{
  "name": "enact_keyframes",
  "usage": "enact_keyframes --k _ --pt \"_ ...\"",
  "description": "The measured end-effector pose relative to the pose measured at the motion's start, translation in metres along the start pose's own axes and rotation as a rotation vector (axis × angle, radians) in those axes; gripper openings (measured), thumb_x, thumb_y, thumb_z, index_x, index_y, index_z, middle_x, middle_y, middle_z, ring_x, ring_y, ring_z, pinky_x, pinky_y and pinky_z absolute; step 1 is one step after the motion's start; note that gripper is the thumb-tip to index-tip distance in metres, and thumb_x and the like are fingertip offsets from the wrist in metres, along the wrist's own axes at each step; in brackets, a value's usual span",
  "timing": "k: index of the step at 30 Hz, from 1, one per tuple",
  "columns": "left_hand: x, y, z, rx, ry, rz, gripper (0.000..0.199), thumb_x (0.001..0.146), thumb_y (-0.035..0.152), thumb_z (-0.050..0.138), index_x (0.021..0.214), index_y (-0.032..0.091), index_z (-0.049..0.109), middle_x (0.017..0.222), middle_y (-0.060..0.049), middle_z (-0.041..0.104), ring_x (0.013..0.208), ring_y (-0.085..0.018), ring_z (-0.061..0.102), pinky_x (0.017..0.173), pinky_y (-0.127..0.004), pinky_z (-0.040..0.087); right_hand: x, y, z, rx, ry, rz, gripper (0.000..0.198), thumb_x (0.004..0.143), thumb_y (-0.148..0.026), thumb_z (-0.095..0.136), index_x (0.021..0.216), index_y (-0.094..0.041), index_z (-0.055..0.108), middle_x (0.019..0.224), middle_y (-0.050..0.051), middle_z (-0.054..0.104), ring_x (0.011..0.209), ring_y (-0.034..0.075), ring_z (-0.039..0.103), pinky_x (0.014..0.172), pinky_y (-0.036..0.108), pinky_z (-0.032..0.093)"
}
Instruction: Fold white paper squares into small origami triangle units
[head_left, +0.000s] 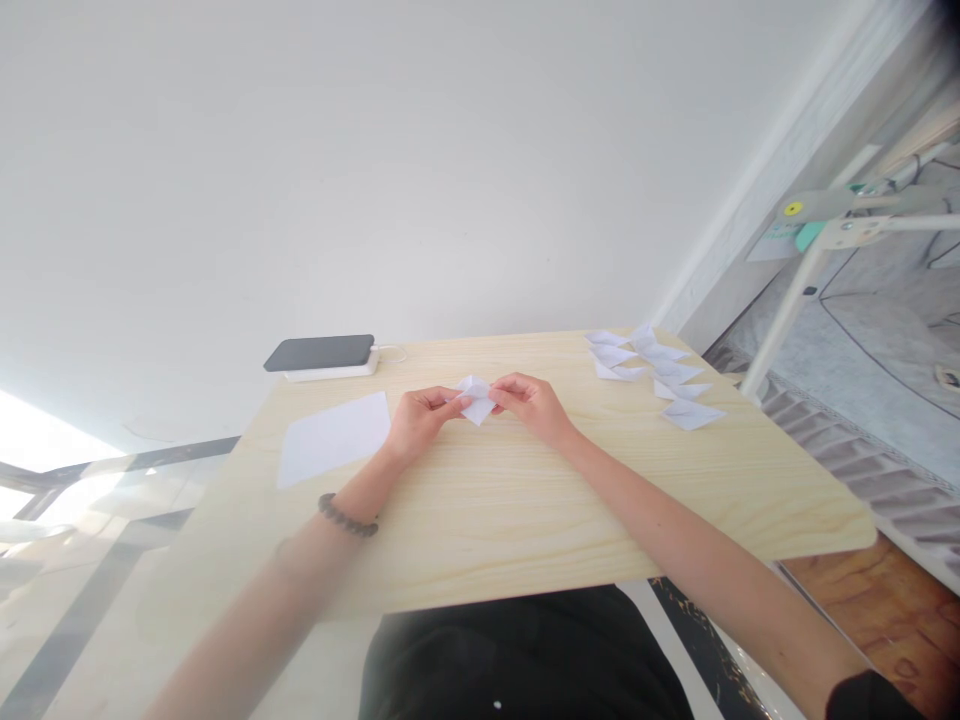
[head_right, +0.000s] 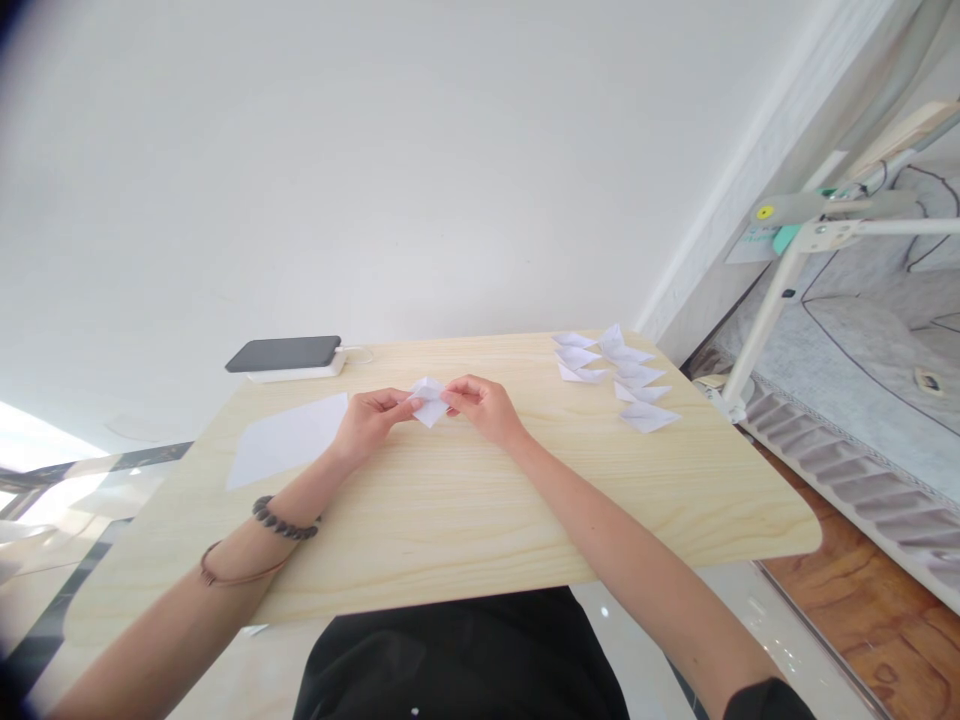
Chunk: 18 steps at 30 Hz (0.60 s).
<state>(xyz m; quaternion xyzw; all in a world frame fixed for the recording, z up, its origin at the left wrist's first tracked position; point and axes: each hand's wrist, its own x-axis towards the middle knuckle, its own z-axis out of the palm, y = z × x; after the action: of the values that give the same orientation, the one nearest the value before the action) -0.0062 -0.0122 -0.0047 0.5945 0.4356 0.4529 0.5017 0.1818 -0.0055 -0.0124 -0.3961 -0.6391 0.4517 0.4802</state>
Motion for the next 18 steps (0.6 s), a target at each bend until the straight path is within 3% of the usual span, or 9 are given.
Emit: enact_keyframes --k 5,10,18 --pt "0.0004 -0.0001 -0.0007 0.002 -0.016 0.001 0.031 0.063 0.04 0.068 0.08 0.014 0.066 0.08 -0.005 0.069 0.077 -0.019 0.062 0.077 -0.033 0.047 0.0001 0.0011 0.0014 0.031 0.015 0.003 0.023 0.07 -0.039 0.06 0.078 -0.017 0.06 0.077 0.0 0.062 0.067 0.013 0.06 0.065 0.028 0.051" --pt "0.001 -0.0002 -0.0008 -0.025 0.006 0.044 0.027 0.063 0.037 0.069 0.075 0.013 0.064 0.083 -0.006 0.068 0.082 -0.02 0.061 0.078 -0.033 0.046 -0.0018 -0.0017 0.0003 -0.076 0.025 -0.035 0.024 0.071 -0.039 0.059 0.075 -0.016 0.06 0.073 0.002 0.063 0.068 0.013 0.059 0.067 0.027 0.048" --pt "-0.0007 0.0027 0.0014 -0.125 -0.021 -0.025 0.026 0.065 0.035 0.068 0.072 0.012 0.06 0.07 -0.004 0.066 0.071 -0.017 0.062 0.074 -0.034 0.05 -0.0063 -0.006 0.0063 -0.097 0.022 -0.075 0.022 0.075 -0.039 0.054 0.072 -0.017 0.053 0.07 0.0 0.057 0.068 0.013 0.057 0.063 0.027 0.049"
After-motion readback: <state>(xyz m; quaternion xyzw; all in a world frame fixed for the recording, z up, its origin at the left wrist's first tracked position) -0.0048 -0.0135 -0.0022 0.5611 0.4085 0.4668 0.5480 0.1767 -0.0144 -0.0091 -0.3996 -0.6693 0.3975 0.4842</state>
